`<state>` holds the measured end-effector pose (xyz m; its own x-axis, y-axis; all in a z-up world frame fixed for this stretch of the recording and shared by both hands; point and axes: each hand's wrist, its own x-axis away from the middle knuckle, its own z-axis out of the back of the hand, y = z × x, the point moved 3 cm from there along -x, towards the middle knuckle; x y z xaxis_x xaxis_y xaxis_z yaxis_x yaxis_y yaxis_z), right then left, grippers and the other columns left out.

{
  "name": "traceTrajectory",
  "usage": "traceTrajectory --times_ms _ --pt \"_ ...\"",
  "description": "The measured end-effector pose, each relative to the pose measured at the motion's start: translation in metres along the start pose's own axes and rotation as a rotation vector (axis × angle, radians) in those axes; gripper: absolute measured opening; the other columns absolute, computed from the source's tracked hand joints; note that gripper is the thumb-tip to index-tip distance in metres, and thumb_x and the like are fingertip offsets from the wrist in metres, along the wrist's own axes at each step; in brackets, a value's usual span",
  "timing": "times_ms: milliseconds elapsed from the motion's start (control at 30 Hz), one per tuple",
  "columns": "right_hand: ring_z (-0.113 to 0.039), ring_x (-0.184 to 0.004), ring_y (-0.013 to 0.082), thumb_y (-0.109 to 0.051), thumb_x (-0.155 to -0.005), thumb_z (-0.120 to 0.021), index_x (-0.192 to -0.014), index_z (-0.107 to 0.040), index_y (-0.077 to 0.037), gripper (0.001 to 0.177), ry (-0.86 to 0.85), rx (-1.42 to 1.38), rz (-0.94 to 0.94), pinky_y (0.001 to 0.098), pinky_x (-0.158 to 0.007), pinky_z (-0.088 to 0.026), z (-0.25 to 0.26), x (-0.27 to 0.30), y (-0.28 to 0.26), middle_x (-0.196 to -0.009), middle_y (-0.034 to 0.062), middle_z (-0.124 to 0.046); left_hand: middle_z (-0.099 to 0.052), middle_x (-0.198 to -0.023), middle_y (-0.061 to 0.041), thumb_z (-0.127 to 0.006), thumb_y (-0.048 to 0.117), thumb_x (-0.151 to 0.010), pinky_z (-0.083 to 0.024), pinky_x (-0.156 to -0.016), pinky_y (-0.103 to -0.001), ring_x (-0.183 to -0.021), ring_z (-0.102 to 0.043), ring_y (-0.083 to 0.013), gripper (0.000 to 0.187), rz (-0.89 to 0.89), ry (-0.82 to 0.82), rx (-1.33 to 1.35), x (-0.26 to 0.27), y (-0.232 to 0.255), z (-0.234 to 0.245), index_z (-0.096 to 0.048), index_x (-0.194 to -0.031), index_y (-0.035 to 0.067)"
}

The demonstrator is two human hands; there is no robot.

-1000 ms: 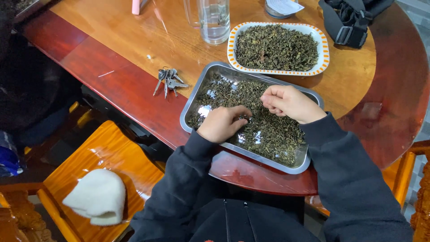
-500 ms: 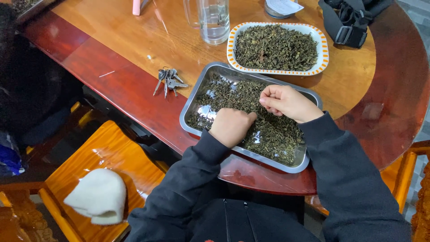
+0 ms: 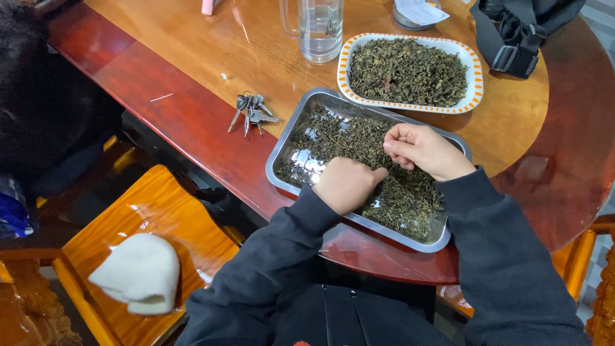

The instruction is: Sorting through dried tea leaves in a metal tray to remove stems and debris by hand.

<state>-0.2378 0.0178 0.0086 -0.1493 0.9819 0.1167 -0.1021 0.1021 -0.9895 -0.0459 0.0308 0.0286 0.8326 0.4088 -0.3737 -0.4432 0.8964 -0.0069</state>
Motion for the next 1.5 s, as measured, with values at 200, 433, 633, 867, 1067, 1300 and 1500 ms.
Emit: traceTrajectory --times_ms 200,433,633,867,1067,1300,1500 --pt "-0.048 -0.065 0.0069 -0.003 -0.102 -0.056 -0.096 -0.058 0.003 0.008 -0.007 0.014 0.011 0.0183 -0.047 -0.039 0.001 -0.001 0.001 -0.078 0.0059 -0.053 -0.067 -0.057 -0.005 -0.061 0.022 -0.087 -0.056 -0.055 -0.042 -0.058 -0.072 -0.0277 0.008 0.019 -0.050 0.073 -0.002 -0.002 -0.018 -0.066 -0.092 0.019" --pt "-0.047 -0.061 0.0057 -0.004 -0.102 -0.058 -0.098 -0.059 0.003 0.008 -0.013 -0.004 0.025 0.0182 -0.045 -0.038 0.000 0.003 -0.002 -0.073 0.0040 -0.053 -0.068 -0.059 -0.012 -0.061 0.030 -0.089 -0.057 -0.061 -0.048 -0.065 -0.072 -0.0384 0.020 0.399 0.160 0.538 0.002 -0.067 -0.020 -0.072 -0.081 0.015" --pt "-0.040 -0.058 0.0022 -0.005 -0.104 -0.049 -0.095 -0.059 0.002 0.015 -0.055 -0.061 -0.040 0.0133 -0.043 -0.028 -0.025 -0.005 -0.046 -0.072 -0.0008 -0.044 -0.049 -0.051 -0.004 -0.060 0.013 -0.091 -0.037 -0.030 -0.021 -0.035 -0.045 -0.0109 0.015 0.950 0.740 1.407 0.055 -0.144 0.021 -0.071 -0.081 0.009" --pt "-0.071 -0.082 0.0238 -0.025 -0.098 -0.062 -0.108 -0.075 -0.008 0.023 -0.105 0.782 0.070 0.0373 -0.070 -0.054 -0.092 -0.075 -0.060 -0.082 0.0081 -0.075 -0.031 -0.056 -0.001 -0.056 0.014 -0.087 -0.019 -0.033 -0.018 -0.042 -0.024 -0.0051 0.018 0.984 0.834 1.676 0.072 -0.140 0.018 -0.059 -0.072 0.006" --pt "-0.070 -0.109 0.0316 -0.055 -0.090 -0.069 -0.119 -0.069 -0.017 0.048 -0.003 1.149 -0.056 0.0490 -0.089 -0.055 -0.144 -0.104 -0.049 -0.107 0.0084 -0.075 -0.033 -0.052 0.001 -0.056 0.008 -0.088 -0.025 -0.033 -0.016 -0.038 -0.032 -0.0039 0.018 1.047 0.846 1.530 0.079 -0.138 0.004 -0.062 -0.071 0.003" --pt "-0.071 -0.104 0.0380 -0.048 -0.091 -0.067 -0.106 -0.068 -0.012 0.039 -0.202 1.101 -0.051 0.0529 -0.086 -0.056 -0.186 -0.064 -0.054 -0.099 0.0115 -0.075 -0.039 -0.050 -0.001 -0.059 0.007 -0.089 -0.026 -0.039 -0.018 -0.045 -0.033 -0.0047 0.020 0.942 0.840 1.359 0.076 -0.137 -0.004 -0.065 -0.071 0.005" --pt "-0.075 -0.094 0.0381 -0.039 -0.091 -0.063 -0.097 -0.072 -0.016 0.026 -0.193 1.309 0.031 0.0538 -0.083 -0.058 -0.167 -0.044 -0.059 -0.087 0.0113 -0.077 -0.043 -0.049 0.001 -0.060 0.010 -0.091 -0.028 -0.044 -0.018 -0.048 -0.035 -0.0050 0.022 0.903 0.678 1.210 0.072 -0.130 0.009 -0.069 -0.071 0.005"
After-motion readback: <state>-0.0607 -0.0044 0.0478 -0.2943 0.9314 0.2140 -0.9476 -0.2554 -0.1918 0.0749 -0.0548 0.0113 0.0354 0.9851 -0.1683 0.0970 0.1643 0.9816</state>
